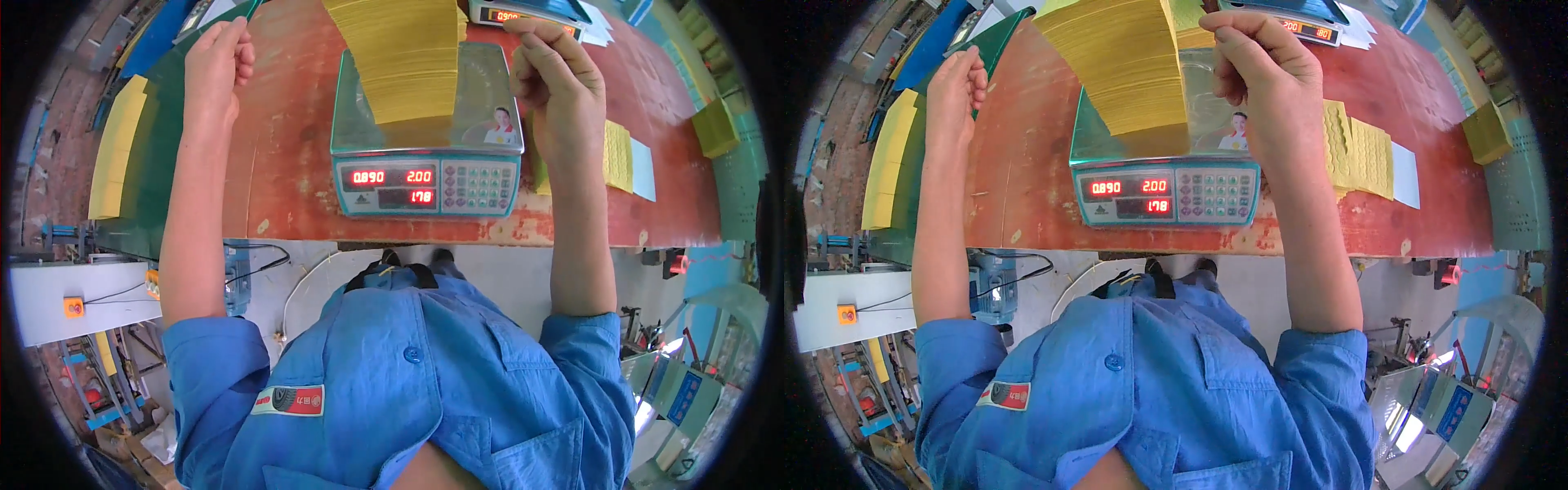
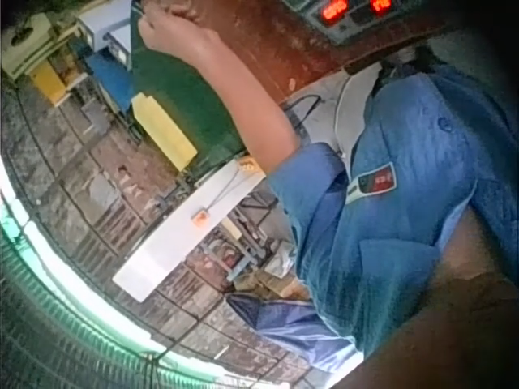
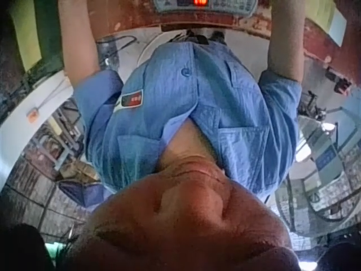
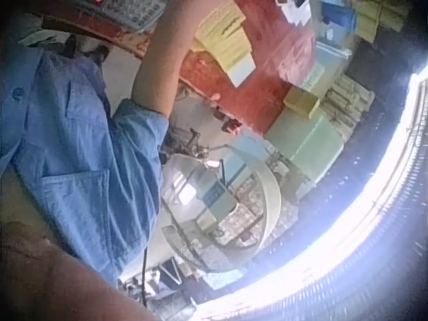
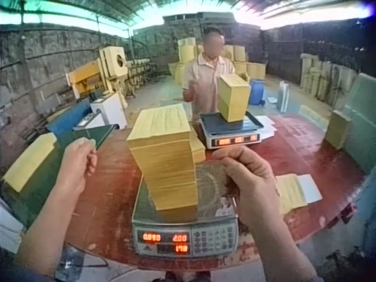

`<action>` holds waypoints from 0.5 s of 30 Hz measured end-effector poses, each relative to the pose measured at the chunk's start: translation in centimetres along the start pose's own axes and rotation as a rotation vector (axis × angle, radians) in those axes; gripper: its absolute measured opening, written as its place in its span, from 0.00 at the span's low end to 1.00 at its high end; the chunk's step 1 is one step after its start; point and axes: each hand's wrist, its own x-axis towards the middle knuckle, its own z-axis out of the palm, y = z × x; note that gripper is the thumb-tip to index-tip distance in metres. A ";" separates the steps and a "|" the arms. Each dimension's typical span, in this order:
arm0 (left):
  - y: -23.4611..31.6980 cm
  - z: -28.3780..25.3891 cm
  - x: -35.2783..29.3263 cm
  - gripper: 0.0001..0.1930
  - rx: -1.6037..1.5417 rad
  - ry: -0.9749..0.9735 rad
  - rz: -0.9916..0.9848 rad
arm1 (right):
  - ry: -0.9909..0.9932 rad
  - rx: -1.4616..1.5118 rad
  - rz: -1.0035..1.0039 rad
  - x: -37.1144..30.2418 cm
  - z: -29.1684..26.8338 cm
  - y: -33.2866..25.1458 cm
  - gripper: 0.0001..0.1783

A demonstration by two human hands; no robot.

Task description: Operator is weighing and organizing stacks of yellow textured paper or foam pads from a conveyor belt.

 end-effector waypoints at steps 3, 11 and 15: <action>0.1 0.6 0.3 0.13 -0.001 -0.009 0.013 | -0.014 0.002 0.010 0.4 -0.2 0.2 0.10; 0.2 3.1 1.9 0.12 -0.055 -0.030 -0.107 | -0.042 -0.006 0.021 1.7 -1.4 0.0 0.08; -1.6 4.8 2.6 0.10 -0.063 -0.061 -0.121 | 0.014 0.012 0.088 2.1 -2.3 1.2 0.09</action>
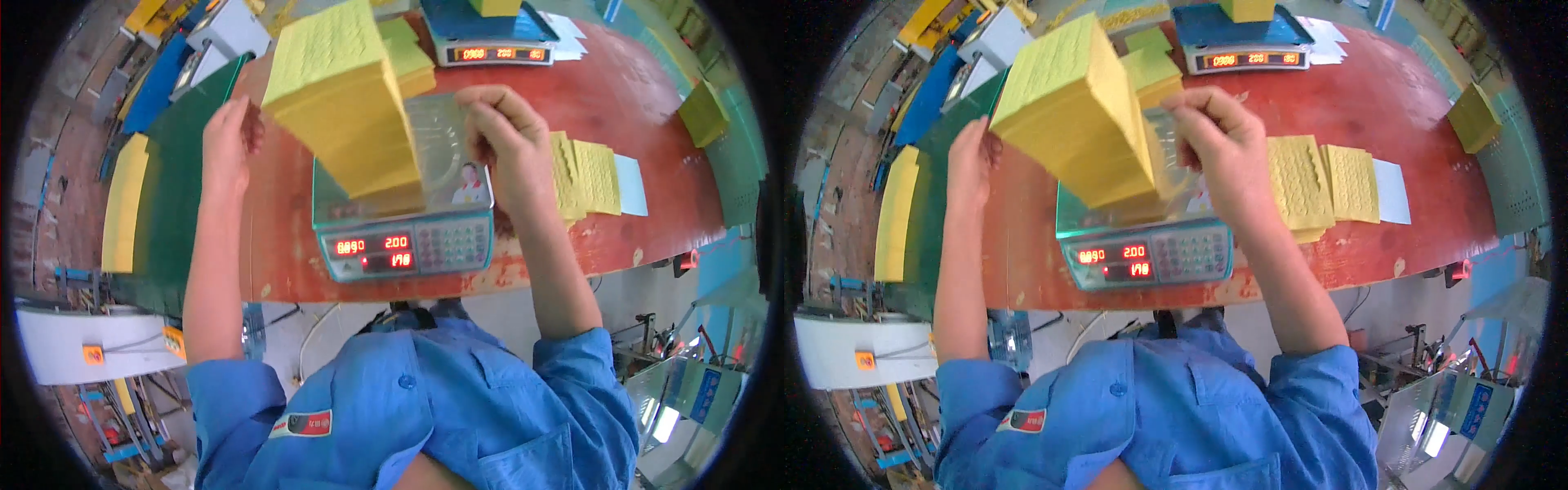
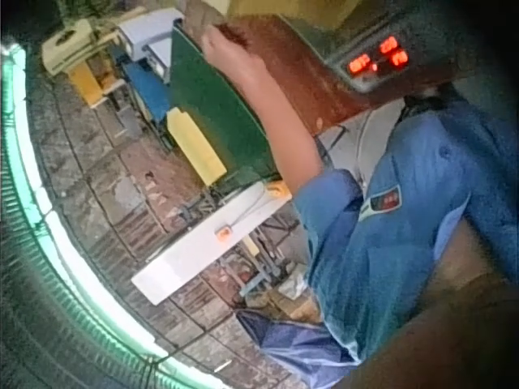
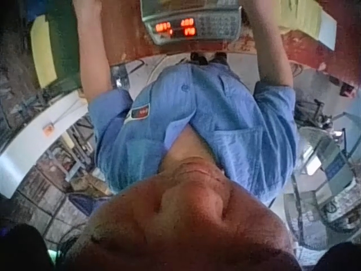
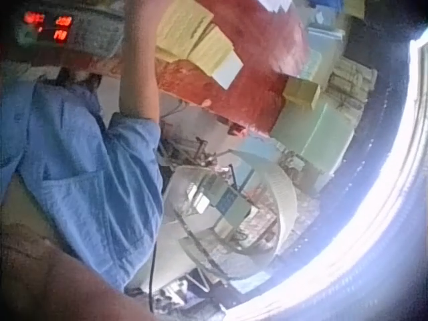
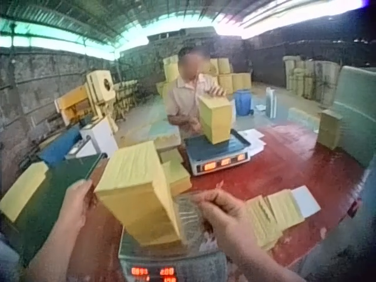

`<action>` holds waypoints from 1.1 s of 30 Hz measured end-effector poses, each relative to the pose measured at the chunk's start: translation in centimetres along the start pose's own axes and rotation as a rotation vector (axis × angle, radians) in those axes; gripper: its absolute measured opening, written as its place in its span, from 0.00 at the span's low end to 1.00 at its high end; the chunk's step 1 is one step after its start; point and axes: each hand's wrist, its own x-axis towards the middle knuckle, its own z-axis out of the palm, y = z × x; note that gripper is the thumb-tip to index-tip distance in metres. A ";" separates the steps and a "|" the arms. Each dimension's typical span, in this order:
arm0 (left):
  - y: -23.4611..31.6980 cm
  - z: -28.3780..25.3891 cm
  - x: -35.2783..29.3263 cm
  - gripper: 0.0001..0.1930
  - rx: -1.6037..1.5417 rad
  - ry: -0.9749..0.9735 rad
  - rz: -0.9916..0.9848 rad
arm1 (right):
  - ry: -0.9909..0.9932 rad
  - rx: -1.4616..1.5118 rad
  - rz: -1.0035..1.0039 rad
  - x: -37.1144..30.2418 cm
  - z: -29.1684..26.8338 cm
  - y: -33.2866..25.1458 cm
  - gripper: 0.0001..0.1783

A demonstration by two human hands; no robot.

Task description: Operator is weighing and organizing stacks of yellow textured paper or foam pads from a conveyor belt.

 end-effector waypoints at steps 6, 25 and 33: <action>-8.7 -1.0 7.0 0.15 -0.246 -0.056 -0.025 | 0.012 -0.064 0.083 -3.0 -2.3 -1.2 0.08; -17.9 19.6 23.1 0.17 0.764 -0.835 0.683 | 0.239 0.101 0.418 -9.6 -2.8 4.3 0.09; -17.6 19.5 22.9 0.10 0.660 -0.830 0.724 | 0.210 0.151 0.420 -9.2 -1.8 5.4 0.10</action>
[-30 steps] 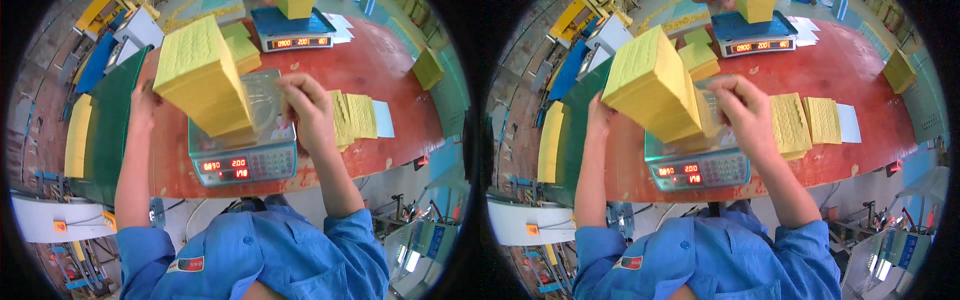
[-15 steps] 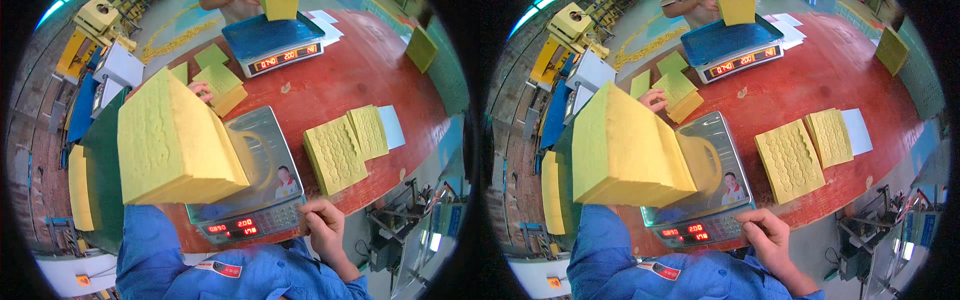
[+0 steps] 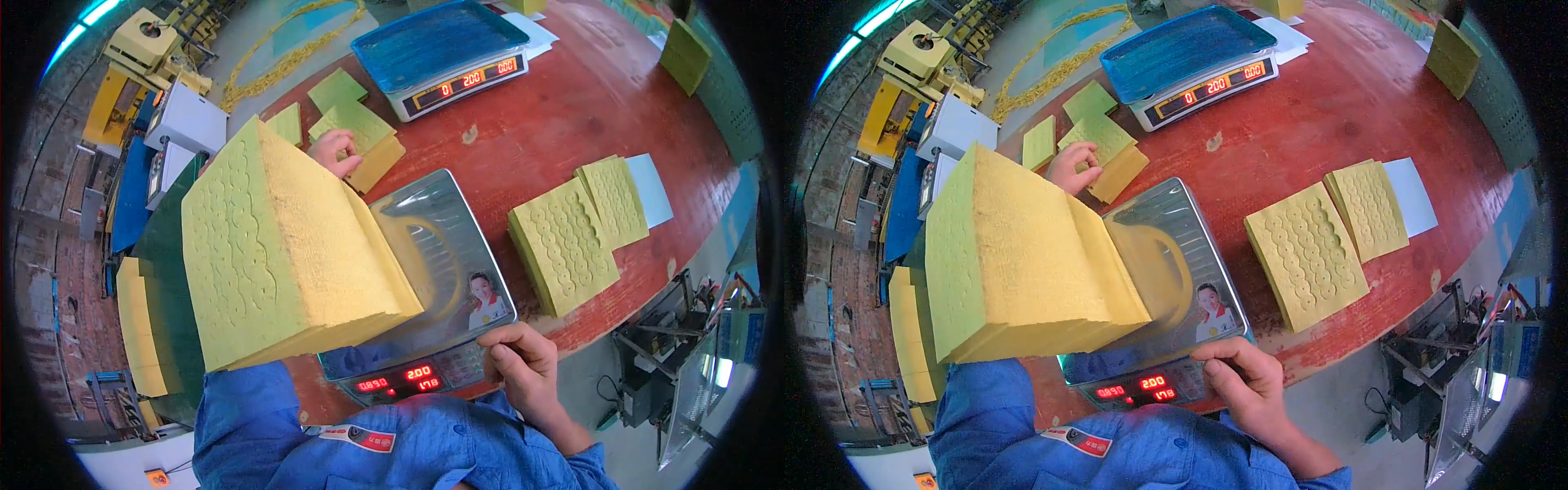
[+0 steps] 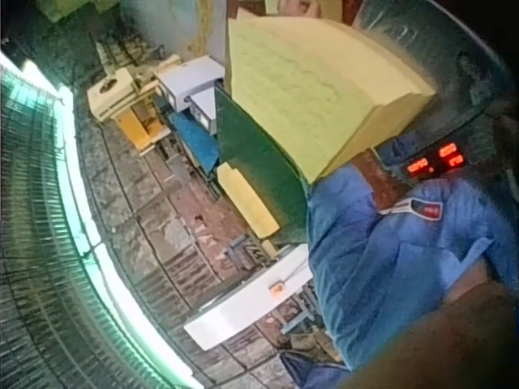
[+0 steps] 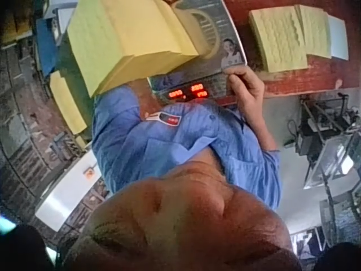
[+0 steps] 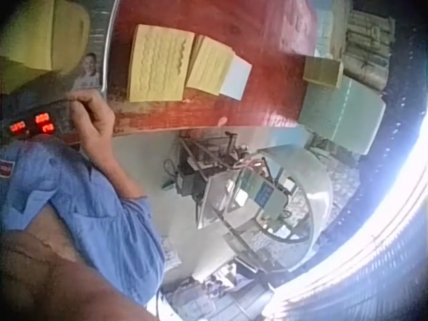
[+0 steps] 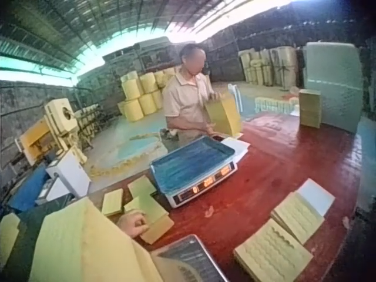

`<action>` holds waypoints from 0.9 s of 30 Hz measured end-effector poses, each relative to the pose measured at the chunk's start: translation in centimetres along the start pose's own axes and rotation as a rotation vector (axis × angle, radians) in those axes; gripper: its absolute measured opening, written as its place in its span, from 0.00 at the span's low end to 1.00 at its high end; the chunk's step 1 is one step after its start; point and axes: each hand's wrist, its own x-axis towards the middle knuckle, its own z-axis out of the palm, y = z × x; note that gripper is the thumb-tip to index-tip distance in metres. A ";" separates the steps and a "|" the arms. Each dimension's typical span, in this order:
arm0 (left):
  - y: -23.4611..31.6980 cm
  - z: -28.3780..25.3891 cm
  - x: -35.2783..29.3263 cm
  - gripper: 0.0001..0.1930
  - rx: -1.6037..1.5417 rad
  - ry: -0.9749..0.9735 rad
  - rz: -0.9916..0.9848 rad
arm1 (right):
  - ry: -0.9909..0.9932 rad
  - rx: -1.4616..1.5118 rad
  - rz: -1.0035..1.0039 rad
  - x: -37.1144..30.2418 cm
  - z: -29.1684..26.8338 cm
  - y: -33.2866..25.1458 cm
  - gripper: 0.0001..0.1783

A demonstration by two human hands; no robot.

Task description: Operator is weighing and organizing stacks of yellow textured paper or foam pads from a conveyor belt.

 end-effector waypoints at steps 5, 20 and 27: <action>-0.9 0.1 0.4 0.06 0.023 0.042 0.065 | -0.004 0.001 0.027 0.2 0.4 0.1 0.09; 6.7 -24.4 -10.7 0.04 -0.813 0.790 -0.295 | -0.341 -0.083 0.017 -0.6 3.7 -2.9 0.08; 23.4 -26.2 -14.0 0.07 -0.260 0.645 -0.068 | -0.623 -0.141 -0.096 0.7 6.5 -6.5 0.09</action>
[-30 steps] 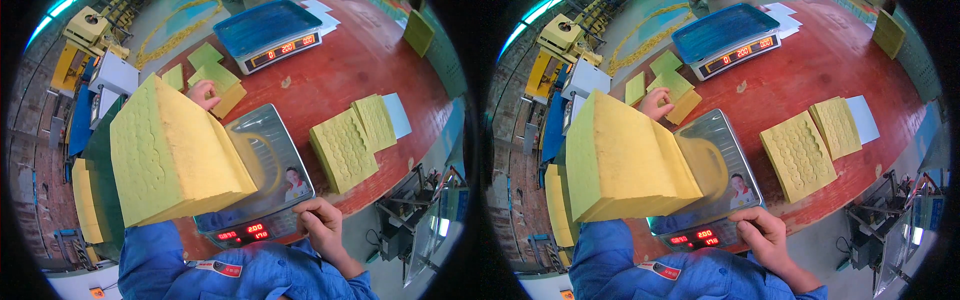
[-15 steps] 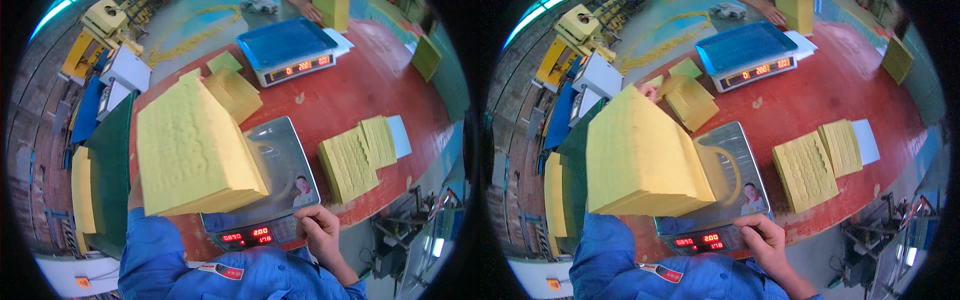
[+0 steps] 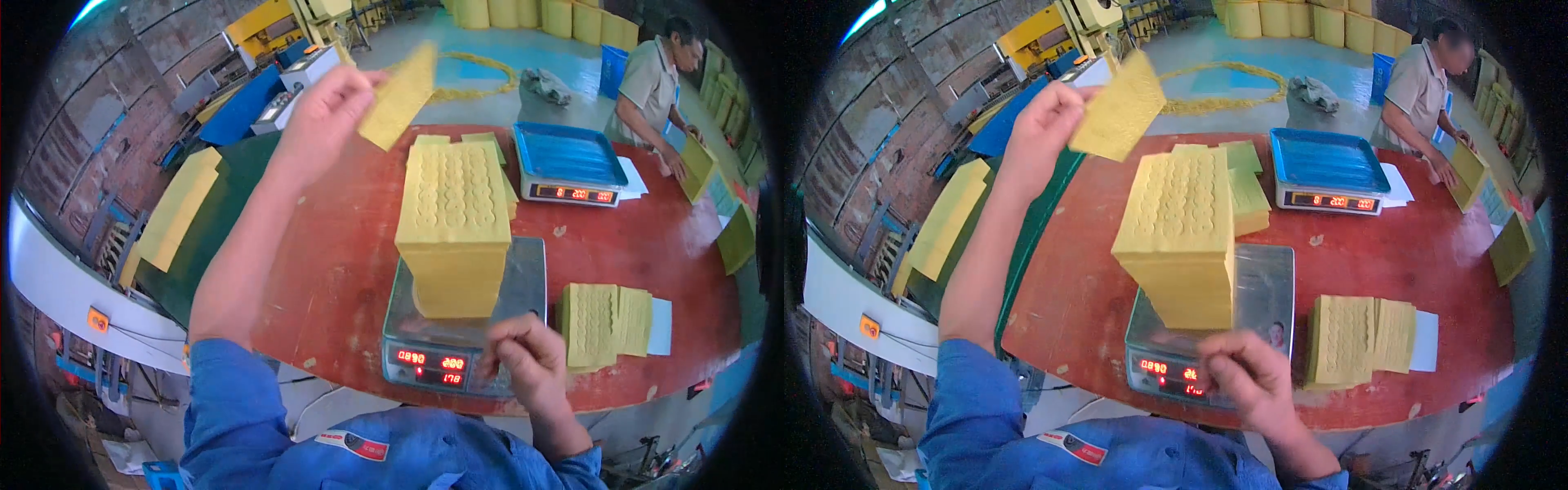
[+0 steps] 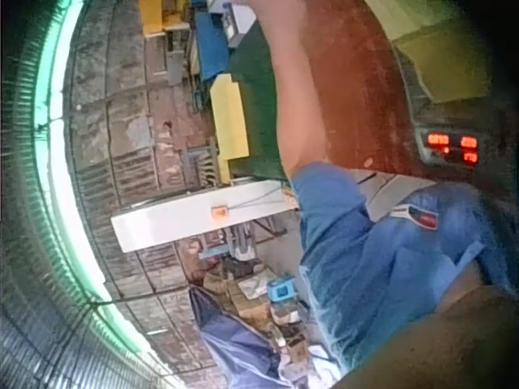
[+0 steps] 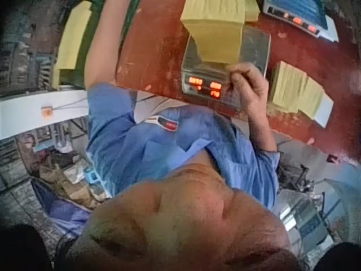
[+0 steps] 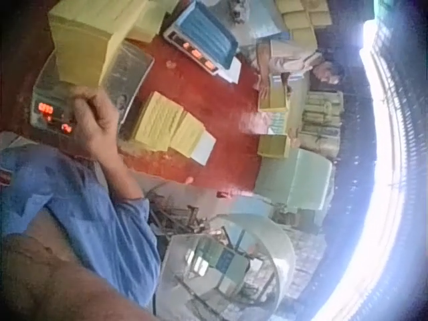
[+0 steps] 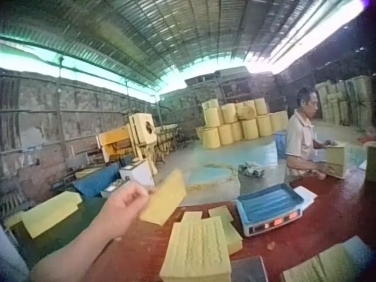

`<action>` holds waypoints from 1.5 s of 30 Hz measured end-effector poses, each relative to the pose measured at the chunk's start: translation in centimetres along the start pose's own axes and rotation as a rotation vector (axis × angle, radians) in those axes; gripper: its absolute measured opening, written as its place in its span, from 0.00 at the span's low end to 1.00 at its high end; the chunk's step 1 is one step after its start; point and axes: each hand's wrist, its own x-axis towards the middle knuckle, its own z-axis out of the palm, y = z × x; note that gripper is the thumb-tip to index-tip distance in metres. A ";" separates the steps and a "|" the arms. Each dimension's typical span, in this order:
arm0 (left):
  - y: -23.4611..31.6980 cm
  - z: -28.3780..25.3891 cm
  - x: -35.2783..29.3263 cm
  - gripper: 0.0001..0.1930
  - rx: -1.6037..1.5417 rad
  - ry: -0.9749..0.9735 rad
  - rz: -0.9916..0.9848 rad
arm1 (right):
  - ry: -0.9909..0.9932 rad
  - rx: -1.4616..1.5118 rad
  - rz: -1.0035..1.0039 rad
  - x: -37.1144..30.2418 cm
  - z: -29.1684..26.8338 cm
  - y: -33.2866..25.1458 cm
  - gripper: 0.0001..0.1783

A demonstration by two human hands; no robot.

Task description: Operator is weighing and organizing stacks of yellow textured paper or foam pads from a conveyor belt.

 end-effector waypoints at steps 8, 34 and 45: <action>8.5 5.7 -10.3 0.05 0.565 -0.465 0.690 | 0.144 0.103 -0.040 3.3 -1.0 -4.2 0.21; -0.7 3.6 -6.1 0.12 -0.415 -0.130 -0.677 | 0.204 -0.436 -0.163 14.7 -1.0 -7.9 0.14; -0.6 4.4 -7.2 0.11 -0.444 -0.171 -0.718 | 0.305 -0.560 -0.198 13.4 -0.3 -6.6 0.18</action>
